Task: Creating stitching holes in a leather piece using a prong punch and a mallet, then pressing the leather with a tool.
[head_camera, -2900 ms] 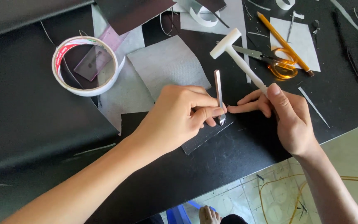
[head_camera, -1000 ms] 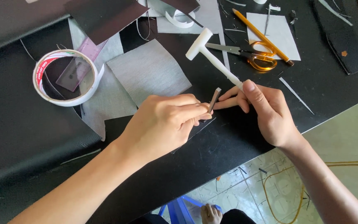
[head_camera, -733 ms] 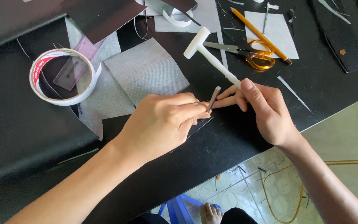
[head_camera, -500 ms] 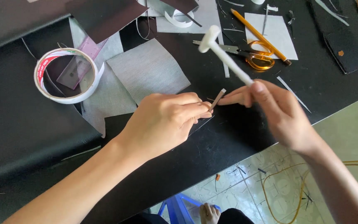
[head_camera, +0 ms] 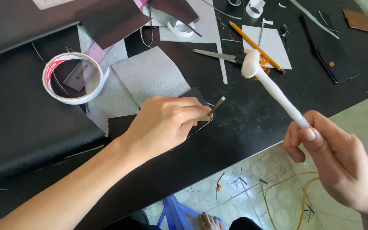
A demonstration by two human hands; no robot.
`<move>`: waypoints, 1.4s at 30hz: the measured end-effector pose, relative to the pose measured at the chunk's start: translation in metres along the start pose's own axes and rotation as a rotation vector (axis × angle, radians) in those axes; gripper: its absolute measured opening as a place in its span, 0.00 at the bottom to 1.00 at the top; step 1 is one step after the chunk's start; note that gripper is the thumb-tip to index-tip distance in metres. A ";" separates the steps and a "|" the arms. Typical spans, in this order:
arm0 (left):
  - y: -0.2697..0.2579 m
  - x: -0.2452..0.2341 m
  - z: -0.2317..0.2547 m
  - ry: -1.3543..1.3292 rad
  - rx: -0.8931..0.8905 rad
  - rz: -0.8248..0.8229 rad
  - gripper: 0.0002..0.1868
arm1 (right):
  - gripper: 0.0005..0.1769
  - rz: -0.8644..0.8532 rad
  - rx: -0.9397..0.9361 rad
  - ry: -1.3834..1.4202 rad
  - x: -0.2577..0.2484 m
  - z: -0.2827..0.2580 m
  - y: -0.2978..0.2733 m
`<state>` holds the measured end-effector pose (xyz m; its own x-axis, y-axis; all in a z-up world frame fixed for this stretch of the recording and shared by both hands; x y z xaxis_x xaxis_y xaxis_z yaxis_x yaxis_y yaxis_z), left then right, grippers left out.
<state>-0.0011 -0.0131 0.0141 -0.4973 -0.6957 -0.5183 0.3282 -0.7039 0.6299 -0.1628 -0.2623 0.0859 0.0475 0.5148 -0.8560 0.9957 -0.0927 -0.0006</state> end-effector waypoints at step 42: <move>0.002 0.000 -0.004 -0.142 -0.189 0.046 0.11 | 0.18 0.043 0.019 0.170 0.067 -0.017 0.050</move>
<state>0.0032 -0.0147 0.0127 -0.5821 -0.7100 -0.3964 0.4914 -0.6955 0.5242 -0.1085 -0.2182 0.0375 0.1042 0.6466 -0.7557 0.9909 -0.1326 0.0232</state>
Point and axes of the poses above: each hand's wrist, its own y-axis towards the middle knuckle, its own x-axis out of the palm, z = x × y, the point moved 2 cm from there along y, towards the middle knuckle, and after that the axes turned 15 degrees about -y, right-handed, at the moved point
